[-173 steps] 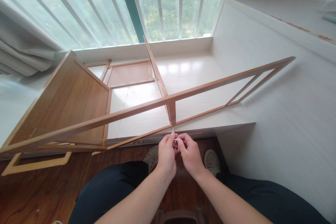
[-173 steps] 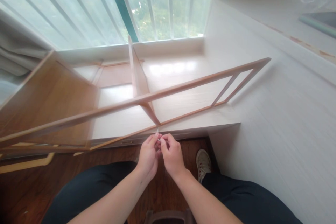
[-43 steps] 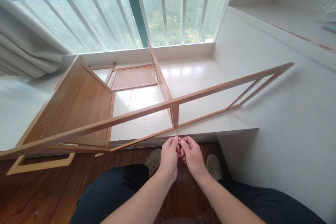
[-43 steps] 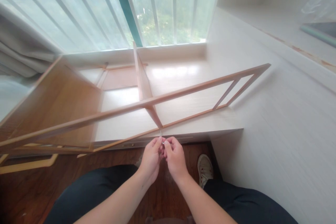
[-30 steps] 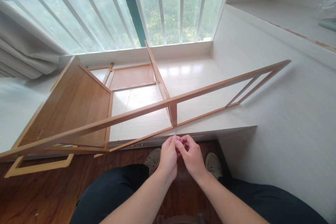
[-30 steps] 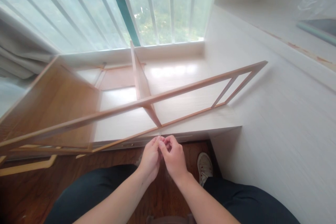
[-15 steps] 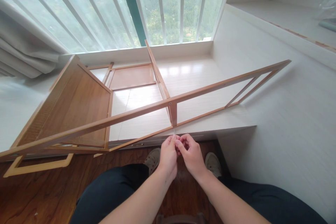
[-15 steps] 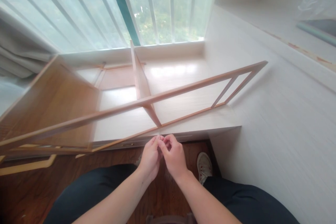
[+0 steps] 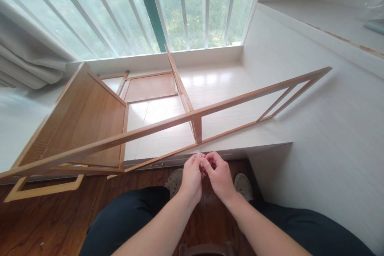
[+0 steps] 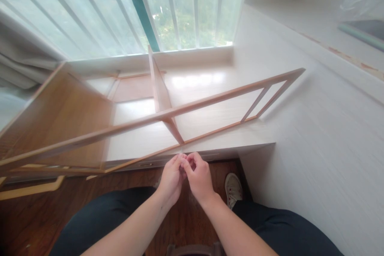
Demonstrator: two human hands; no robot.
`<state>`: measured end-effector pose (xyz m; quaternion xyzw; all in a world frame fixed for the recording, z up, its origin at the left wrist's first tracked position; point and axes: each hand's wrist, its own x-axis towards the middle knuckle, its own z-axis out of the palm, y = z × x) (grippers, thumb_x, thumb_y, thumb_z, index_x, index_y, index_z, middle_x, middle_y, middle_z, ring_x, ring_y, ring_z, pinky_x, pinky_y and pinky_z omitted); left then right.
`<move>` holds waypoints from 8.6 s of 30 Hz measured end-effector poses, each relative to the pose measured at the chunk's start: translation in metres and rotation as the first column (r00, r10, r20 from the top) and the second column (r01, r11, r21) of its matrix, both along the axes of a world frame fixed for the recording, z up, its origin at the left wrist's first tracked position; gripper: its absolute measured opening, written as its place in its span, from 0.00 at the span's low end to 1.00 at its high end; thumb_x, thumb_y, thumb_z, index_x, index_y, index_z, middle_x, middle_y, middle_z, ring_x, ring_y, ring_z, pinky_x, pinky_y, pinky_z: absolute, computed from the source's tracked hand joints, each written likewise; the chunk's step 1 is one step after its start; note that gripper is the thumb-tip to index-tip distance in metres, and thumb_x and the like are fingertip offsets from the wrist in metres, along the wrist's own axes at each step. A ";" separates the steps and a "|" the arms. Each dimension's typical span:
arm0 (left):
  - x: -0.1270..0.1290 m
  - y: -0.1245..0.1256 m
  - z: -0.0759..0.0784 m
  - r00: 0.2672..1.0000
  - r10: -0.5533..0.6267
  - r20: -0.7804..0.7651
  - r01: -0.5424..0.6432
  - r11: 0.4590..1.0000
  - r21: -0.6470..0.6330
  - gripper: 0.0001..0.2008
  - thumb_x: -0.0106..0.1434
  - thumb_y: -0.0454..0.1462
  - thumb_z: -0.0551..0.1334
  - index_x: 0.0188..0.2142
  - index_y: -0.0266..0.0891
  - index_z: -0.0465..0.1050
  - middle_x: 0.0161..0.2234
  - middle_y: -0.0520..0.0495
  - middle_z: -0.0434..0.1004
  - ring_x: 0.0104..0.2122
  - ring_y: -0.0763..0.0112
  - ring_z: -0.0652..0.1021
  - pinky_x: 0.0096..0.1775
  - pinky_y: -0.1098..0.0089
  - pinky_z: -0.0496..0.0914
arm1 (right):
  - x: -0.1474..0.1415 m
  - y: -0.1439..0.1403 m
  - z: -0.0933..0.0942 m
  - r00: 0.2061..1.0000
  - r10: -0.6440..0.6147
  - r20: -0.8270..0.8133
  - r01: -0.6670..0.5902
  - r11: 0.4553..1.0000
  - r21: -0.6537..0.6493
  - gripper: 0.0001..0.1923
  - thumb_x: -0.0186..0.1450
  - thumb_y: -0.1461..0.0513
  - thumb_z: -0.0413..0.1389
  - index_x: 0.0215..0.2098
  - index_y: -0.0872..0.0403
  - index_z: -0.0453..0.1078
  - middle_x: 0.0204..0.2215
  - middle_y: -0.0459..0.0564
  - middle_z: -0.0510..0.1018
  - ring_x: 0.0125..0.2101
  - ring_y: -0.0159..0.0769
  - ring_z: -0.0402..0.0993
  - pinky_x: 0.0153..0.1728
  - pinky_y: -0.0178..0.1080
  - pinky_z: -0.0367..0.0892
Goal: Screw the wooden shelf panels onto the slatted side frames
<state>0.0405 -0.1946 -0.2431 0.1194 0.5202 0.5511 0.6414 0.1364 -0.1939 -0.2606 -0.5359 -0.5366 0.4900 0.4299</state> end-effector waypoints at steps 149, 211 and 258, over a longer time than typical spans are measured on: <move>0.001 -0.001 0.002 1.000 0.022 0.008 -0.022 1.000 -0.002 0.20 0.49 0.47 0.75 0.29 0.35 0.73 0.23 0.55 0.66 0.24 0.79 0.66 0.28 0.75 0.61 | 0.001 -0.002 0.000 0.999 0.013 0.046 -0.016 0.999 0.046 0.12 0.72 0.54 0.52 0.35 0.51 0.70 0.28 0.46 0.80 0.27 0.35 0.75 0.30 0.33 0.68; 0.001 0.003 0.005 1.000 0.002 -0.016 -0.001 1.000 0.019 0.25 0.49 0.55 0.74 0.28 0.36 0.73 0.17 0.59 0.59 0.16 0.78 0.64 0.19 0.74 0.62 | -0.005 0.006 -0.006 0.951 -0.074 -0.302 -0.007 0.966 -0.258 0.19 0.66 0.47 0.56 0.29 0.53 0.67 0.16 0.39 0.67 0.15 0.25 0.58 0.14 0.28 0.54; 0.001 0.002 -0.003 0.999 -0.018 0.051 0.018 1.000 -0.003 0.27 0.49 0.56 0.74 0.33 0.36 0.74 0.18 0.59 0.61 0.16 0.75 0.66 0.17 0.72 0.64 | -0.003 0.012 -0.014 0.936 -0.044 -0.350 -0.078 0.942 -0.328 0.22 0.64 0.43 0.56 0.30 0.54 0.67 0.16 0.39 0.66 0.13 0.24 0.55 0.13 0.29 0.53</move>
